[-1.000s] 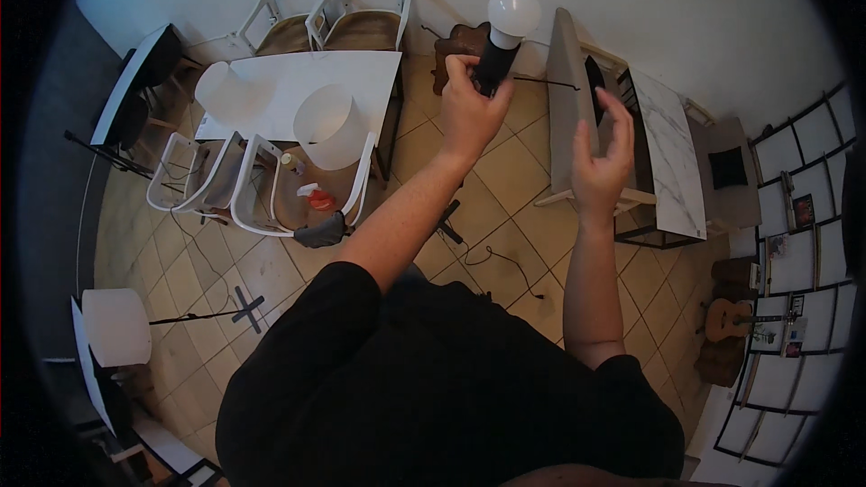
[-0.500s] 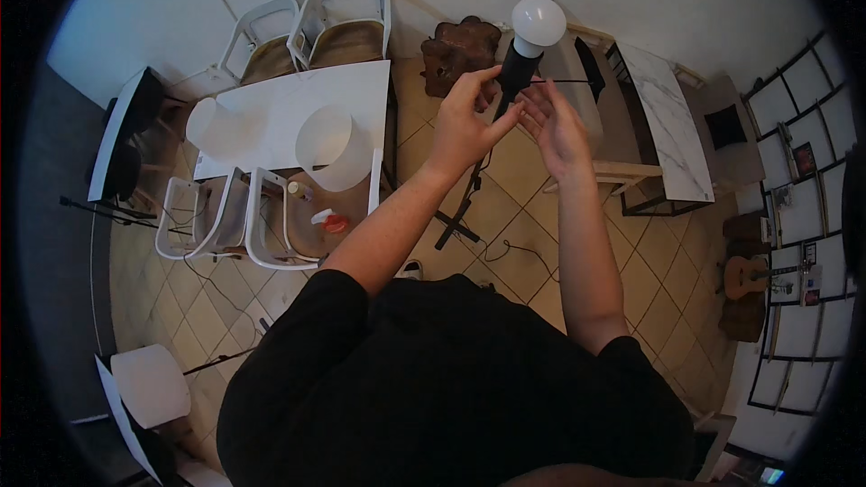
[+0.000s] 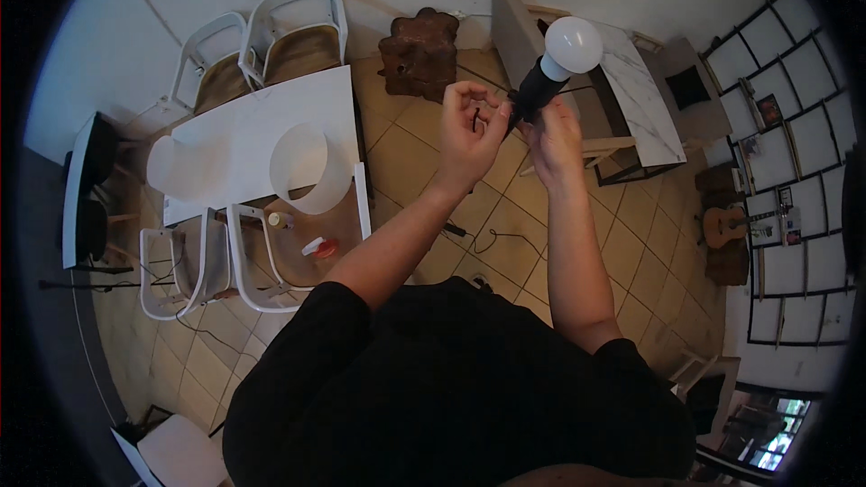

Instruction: Assembling and cleaning a standing lamp.

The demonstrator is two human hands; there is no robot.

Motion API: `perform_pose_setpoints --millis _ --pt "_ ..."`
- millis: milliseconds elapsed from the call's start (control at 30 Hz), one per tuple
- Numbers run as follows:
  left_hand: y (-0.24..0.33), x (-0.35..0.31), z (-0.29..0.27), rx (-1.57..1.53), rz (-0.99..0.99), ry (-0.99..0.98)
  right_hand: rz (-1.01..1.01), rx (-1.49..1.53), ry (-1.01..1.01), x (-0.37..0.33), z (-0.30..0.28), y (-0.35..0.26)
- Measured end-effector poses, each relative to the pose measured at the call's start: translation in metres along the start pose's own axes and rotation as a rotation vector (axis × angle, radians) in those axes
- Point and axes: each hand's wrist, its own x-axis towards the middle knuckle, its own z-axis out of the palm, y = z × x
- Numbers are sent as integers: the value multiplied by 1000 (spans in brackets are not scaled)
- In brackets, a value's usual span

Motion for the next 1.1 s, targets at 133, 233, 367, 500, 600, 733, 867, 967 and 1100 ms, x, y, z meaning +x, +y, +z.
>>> perform_pose_setpoints --millis 133,233,367,500,600,733,867,967,1100 --pt "-13 8 6 -6 -234 9 -53 12 5 -5 -4 -4" --pt "-17 19 11 -38 -338 -68 -66 -18 26 -10 -7 -4" --pt "-14 23 12 22 -362 -195 -100 4 49 -20 -16 -5" --pt "-11 18 13 50 -347 -247 -104 8 44 -25 -24 -5" --pt "-12 20 15 73 -330 -240 -128 27 60 -22 -21 1" --pt "-10 21 16 82 -358 -226 -113 62 44 -19 -12 3" --pt "-5 18 19 82 -385 -137 3 186 18 -11 -13 -10" --pt "-1 16 19 198 -495 -142 34 147 20 1 -22 -18" --pt "0 9 29 20 -559 -103 27 87 -16 8 -34 -13"
